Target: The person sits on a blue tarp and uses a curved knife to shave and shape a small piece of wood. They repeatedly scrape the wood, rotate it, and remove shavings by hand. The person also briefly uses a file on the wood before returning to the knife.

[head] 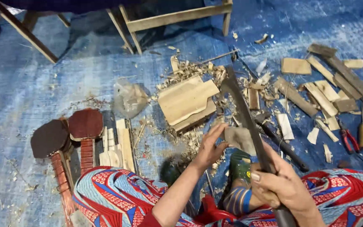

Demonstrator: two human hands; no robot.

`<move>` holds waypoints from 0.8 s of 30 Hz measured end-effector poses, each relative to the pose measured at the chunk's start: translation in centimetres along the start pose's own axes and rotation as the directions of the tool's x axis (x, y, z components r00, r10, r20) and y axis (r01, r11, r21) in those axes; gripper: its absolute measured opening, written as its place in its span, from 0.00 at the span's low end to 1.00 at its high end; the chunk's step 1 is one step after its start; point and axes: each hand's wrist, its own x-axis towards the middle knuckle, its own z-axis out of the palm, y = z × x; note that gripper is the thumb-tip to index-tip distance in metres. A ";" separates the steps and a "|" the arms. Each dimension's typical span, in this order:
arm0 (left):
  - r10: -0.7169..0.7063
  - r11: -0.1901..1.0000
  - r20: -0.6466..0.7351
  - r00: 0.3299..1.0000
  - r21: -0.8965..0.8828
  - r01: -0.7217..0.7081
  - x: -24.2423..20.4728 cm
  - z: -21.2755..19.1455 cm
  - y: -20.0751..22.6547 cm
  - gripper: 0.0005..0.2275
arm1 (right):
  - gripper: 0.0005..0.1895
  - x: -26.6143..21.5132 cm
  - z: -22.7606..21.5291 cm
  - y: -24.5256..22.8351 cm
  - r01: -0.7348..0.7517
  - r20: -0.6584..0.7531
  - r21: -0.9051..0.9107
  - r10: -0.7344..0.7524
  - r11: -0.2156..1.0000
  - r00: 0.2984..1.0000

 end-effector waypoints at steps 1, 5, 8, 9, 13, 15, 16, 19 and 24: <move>-0.014 0.996 -0.025 1.000 0.085 0.017 0.1 0.0 0.6 0.31 | 0.44 -0.6 1.0 -1.1 -0.035 0.010 0.010 0.035 0.999 0.999; -0.055 0.987 -0.030 0.998 0.147 0.059 -0.4 -0.1 -0.4 0.36 | 0.46 -0.4 0.9 -0.4 0.003 0.007 -0.038 -0.003 0.999 1.000; -0.224 0.962 0.214 0.951 -0.109 0.251 -1.5 -1.6 -0.9 0.35 | 0.45 0.7 -4.0 3.7 -0.081 -0.190 -0.205 0.041 0.975 0.981; -0.200 0.970 0.197 0.960 -0.101 0.223 0.7 -2.2 -3.0 0.35 | 0.45 2.0 -3.1 2.2 -0.055 -0.169 -0.220 0.018 0.974 0.985; -0.247 0.885 -0.123 0.961 -0.432 0.172 5.2 -6.0 3.8 0.39 | 0.40 1.5 -0.1 0.9 0.001 -0.044 -0.044 -0.003 0.999 0.999; -0.320 0.947 -0.304 0.897 -0.113 0.299 6.6 -7.6 10.6 0.29 | 0.39 1.1 0.3 1.1 0.007 -0.001 -0.010 -0.007 1.000 1.000; -0.134 0.991 -0.366 0.921 -0.079 0.112 7.5 -8.1 11.6 0.27 | 0.41 1.4 0.5 1.1 0.003 0.018 -0.006 -0.003 1.000 1.000; 0.207 0.971 -0.386 0.899 -0.028 -0.235 10.9 -7.8 12.6 0.18 | 0.43 1.8 0.7 1.0 -0.008 0.067 0.015 0.007 1.000 0.998; 0.364 0.925 -0.318 0.875 0.014 -0.380 13.1 -4.4 12.7 0.21 | 0.43 2.0 0.6 0.9 -0.077 -0.030 -0.008 0.077 0.997 0.997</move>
